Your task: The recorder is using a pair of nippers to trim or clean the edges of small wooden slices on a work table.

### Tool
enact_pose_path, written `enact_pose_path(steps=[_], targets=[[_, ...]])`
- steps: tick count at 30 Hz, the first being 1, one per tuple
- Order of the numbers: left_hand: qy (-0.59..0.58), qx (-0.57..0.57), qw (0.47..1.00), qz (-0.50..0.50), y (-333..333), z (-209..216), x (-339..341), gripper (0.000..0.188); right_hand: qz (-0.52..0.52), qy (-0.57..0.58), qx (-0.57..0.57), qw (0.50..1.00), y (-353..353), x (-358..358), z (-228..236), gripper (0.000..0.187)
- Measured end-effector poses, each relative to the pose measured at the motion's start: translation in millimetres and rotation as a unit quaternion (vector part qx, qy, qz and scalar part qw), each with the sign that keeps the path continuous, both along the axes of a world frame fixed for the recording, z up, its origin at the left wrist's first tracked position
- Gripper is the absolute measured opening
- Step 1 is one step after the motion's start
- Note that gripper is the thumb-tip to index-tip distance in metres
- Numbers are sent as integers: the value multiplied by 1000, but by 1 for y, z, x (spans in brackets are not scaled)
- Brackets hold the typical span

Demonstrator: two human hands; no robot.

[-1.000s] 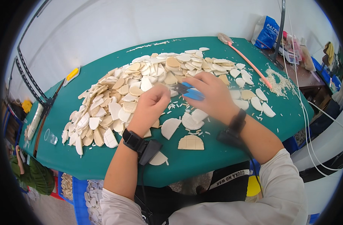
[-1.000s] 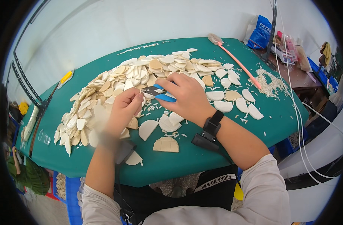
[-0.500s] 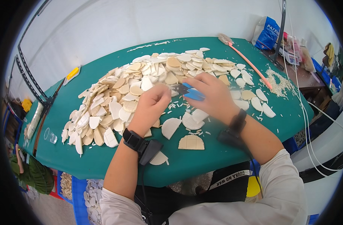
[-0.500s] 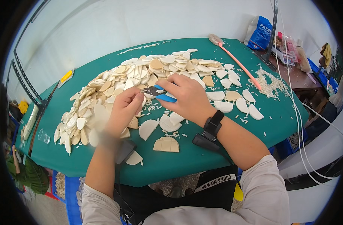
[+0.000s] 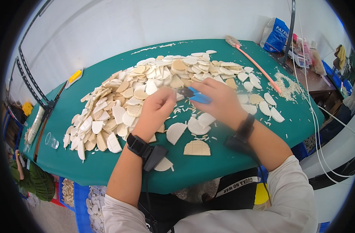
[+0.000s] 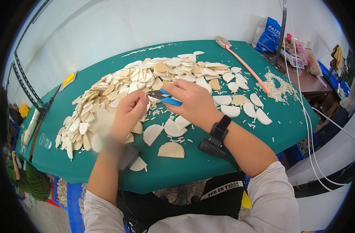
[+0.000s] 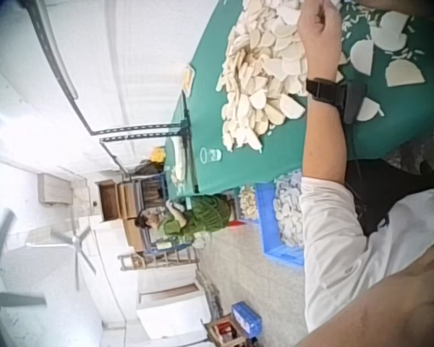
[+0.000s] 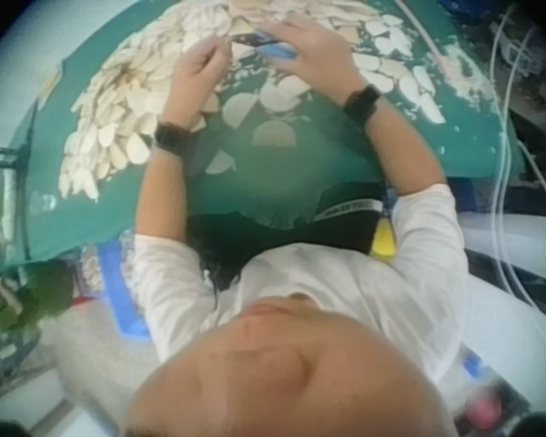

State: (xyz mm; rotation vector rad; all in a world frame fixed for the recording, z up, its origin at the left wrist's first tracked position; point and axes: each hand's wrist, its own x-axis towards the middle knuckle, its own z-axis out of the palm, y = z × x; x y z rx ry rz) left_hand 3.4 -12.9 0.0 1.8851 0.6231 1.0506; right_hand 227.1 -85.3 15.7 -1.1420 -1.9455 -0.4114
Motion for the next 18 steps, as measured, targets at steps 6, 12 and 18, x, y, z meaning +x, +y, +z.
enact_pose_path(steps=[6, 12, 18], targets=[[-30, -35, 999, -23, -1, 3, -4, 13, 24, 64, -97, 993, -2, -6, -1, 37], [-77, -11, 996, -37, -2, 5, 1, 17, 284, 412, -311, 808, 2, -10, -5, 48], [-96, -54, 989, -101, -17, 12, 10, 19, 365, 558, -424, 613, -5, -14, 0, 49]])
